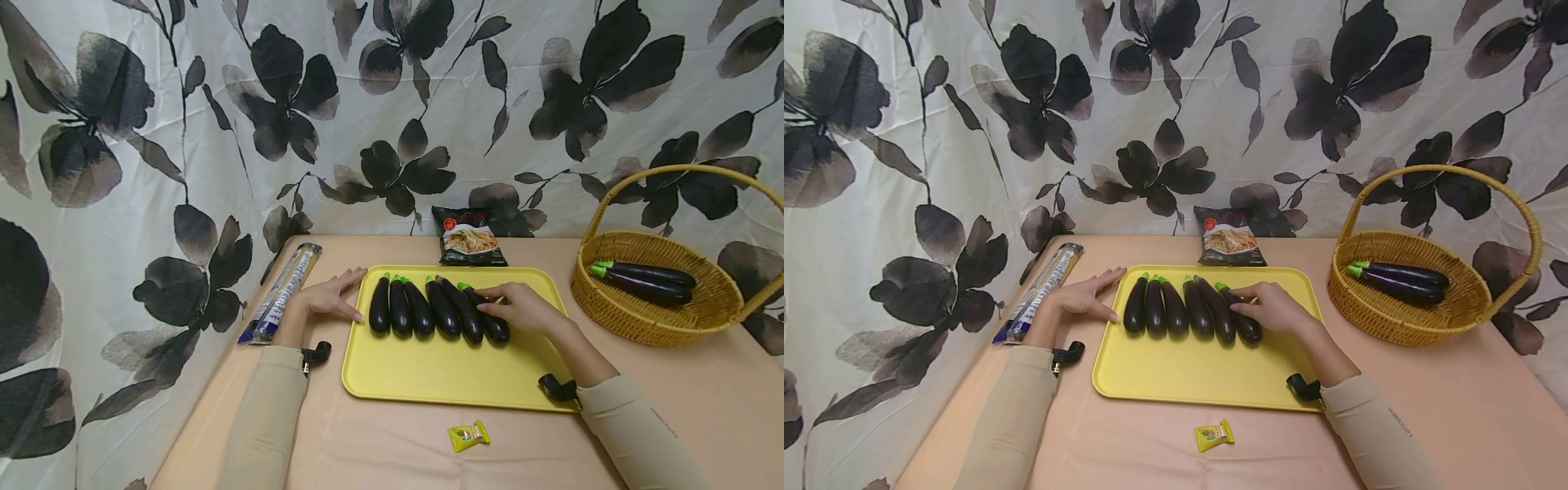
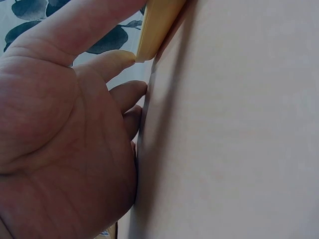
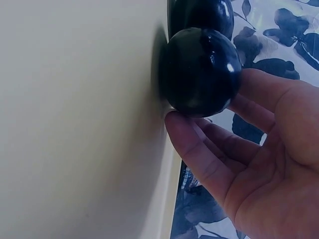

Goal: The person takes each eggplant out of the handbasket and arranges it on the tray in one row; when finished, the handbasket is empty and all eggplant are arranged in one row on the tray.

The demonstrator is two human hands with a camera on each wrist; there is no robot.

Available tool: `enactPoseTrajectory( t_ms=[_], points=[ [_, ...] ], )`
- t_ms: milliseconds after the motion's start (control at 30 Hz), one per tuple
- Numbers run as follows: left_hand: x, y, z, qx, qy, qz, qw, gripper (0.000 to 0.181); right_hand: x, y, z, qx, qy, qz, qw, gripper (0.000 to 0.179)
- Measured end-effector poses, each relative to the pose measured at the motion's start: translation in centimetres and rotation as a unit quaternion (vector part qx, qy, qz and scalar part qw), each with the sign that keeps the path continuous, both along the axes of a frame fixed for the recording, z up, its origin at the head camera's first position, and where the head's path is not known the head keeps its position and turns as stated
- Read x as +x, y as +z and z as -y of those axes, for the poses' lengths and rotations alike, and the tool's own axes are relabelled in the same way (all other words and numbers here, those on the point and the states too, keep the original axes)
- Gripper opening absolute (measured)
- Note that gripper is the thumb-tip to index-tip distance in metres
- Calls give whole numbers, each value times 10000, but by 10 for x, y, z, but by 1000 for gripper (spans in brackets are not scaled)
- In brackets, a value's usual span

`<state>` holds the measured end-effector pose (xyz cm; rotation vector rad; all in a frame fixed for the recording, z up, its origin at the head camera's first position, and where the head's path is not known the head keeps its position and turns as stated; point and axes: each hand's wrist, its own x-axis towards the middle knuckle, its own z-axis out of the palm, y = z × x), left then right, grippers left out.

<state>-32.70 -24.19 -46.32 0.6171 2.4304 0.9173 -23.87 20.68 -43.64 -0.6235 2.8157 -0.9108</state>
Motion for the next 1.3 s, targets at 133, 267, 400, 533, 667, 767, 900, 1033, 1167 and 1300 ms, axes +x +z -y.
enactPoseTrajectory(
  t_ms=[133, 267, 400, 533, 667, 767, 900, 1033, 1167, 1300],
  points=[
    [-1, 0, 0, 17, -5, 9, 10000, 126, 0, -1, 0, -12, -5, 38, 10000, 45],
    [-2, 0, 0, 0, -2, 5, 10000, 126, -1, 1, -2, 59, -45, -13, 10000, 46],
    [-1, 0, 0, -14, -19, -20, 10000, 126, 0, 8, -7, 92, -47, -145, 9998, 48],
    [0, 1, 1, 12, 14, 39, 10000, 127, 1, 20, -18, 55, -30, -378, 9993, 48],
    [0, 2, 2, -18, 17, 58, 10000, 126, 3, 32, -32, -149, -168, -601, 9979, 51],
    [-1, 2, 2, -50, -41, -9, 10000, 125, 5, 39, -47, -413, -296, -784, 9956, 49],
    [-1, 3, 1, -67, -63, -31, 10000, 125, 10, 48, -69, -555, -578, -1090, 9908, 47],
    [0, 3, 1, -87, -34, -13, 10000, 125, 14, 56, -94, -376, -1090, -1252, 9854, 49],
    [0, 3, 1, -55, -30, -29, 10000, 126, 14, 60, -119, -196, -1460, -1066, 9833, 54],
    [1, 2, 1, -38, -50, -41, 10000, 126, 12, 59, -142, -79, -1608, -811, 9836, 57]
  ],
)
